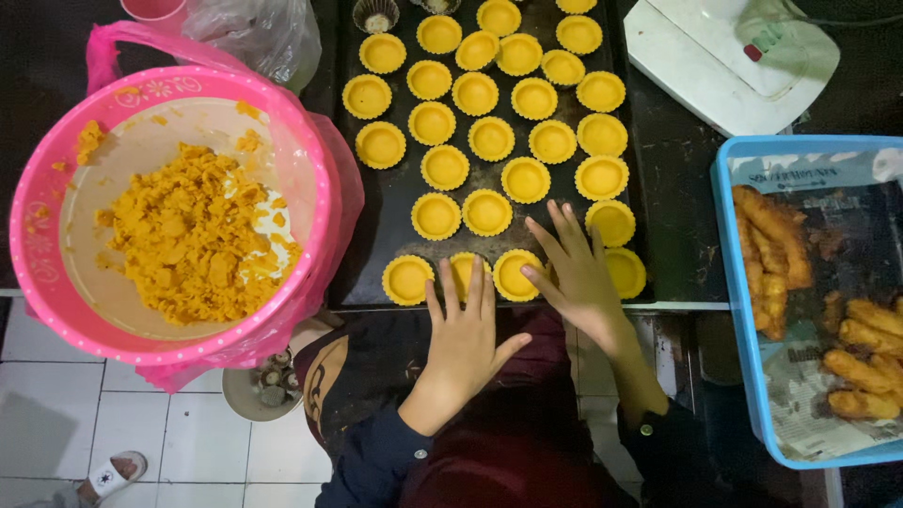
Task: The person organizes empty yellow pastry molds on a black tray by hand and then fills them one at a time with dough from a pink bucket.
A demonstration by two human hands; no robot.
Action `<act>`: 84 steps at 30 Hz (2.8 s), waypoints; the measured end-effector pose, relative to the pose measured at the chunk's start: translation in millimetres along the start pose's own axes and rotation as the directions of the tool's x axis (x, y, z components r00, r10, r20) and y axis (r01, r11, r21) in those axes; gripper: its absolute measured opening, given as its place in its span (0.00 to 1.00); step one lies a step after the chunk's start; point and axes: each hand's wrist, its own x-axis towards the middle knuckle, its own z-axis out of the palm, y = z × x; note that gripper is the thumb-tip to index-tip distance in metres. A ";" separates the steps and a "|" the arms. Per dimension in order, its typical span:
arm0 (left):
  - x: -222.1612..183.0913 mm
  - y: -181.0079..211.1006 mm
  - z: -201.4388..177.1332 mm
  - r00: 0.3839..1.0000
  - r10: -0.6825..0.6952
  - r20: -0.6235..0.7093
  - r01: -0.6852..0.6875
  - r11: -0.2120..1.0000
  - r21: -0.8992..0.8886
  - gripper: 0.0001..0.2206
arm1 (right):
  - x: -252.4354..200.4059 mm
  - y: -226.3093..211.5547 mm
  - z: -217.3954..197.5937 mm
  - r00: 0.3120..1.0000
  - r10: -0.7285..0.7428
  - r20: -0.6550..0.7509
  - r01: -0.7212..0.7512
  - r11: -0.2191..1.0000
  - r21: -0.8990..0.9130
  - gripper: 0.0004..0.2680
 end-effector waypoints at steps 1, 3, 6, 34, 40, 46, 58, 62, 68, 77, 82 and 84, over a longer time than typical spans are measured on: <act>0.2 -1.3 1.8 1.000 -0.001 -0.001 0.001 1.000 0.001 0.45 | 0.2 0.2 0.5 1.000 -0.001 0.000 0.001 1.000 0.001 0.22; 1.0 -3.8 5.4 0.998 0.060 -0.008 -0.061 0.995 -0.079 0.44 | 0.7 1.1 1.5 1.000 0.006 0.006 -0.006 1.000 -0.005 0.23; -2.4 -9.5 2.3 0.998 0.063 0.004 -0.062 0.987 -0.151 0.43 | 0.7 2.8 2.9 1.000 0.008 0.006 -0.008 1.000 -0.006 0.24; -88.3 -61.8 13.9 0.927 -0.175 -0.332 0.173 0.984 -0.036 0.34 | 68.6 -106.4 45.6 0.934 -0.292 0.204 0.293 0.956 0.023 0.25; -125.7 -99.2 25.8 0.851 -0.423 -0.311 0.365 0.903 -0.227 0.33 | 68.3 -157.6 57.4 0.843 -0.408 0.350 0.422 0.906 0.039 0.26; -123.7 -95.3 7.8 0.847 -0.402 -0.347 0.278 0.893 -0.355 0.31 | 49.1 -165.5 65.1 0.771 -0.583 0.255 0.552 0.812 0.190 0.22; -101.5 -76.8 -2.1 0.873 -0.258 -0.414 0.113 0.932 -0.344 0.31 | 65.5 -72.2 -2.8 0.990 -0.140 -0.027 0.141 0.990 0.019 0.19; -84.5 -69.3 -18.1 0.895 -0.152 -0.419 0.022 0.954 -0.299 0.31 | 61.0 -6.2 0.9 1.000 0.017 0.012 -0.015 0.991 -0.134 0.26; -22.2 -42.9 -43.3 0.925 -0.011 -0.379 -0.053 0.986 -0.158 0.31 | 55.3 9.2 -5.9 0.994 0.060 0.092 -0.050 0.993 -0.104 0.26; 81.9 -26.1 12.7 0.984 0.090 -0.156 -0.092 0.996 -0.009 0.35 | 36.3 19.9 19.4 0.997 0.015 0.077 0.004 0.968 -0.251 0.23; 78.3 -19.6 7.7 0.986 0.141 -0.089 -0.144 0.989 -0.031 0.36 | 5.2 13.9 16.0 1.000 0.009 -0.029 -0.018 0.931 -0.365 0.22; 73.2 -20.5 5.7 0.980 0.183 -0.082 -0.188 0.980 -0.064 0.35 | -1.1 1.5 -4.7 0.974 0.142 0.178 -0.123 0.986 -0.114 0.25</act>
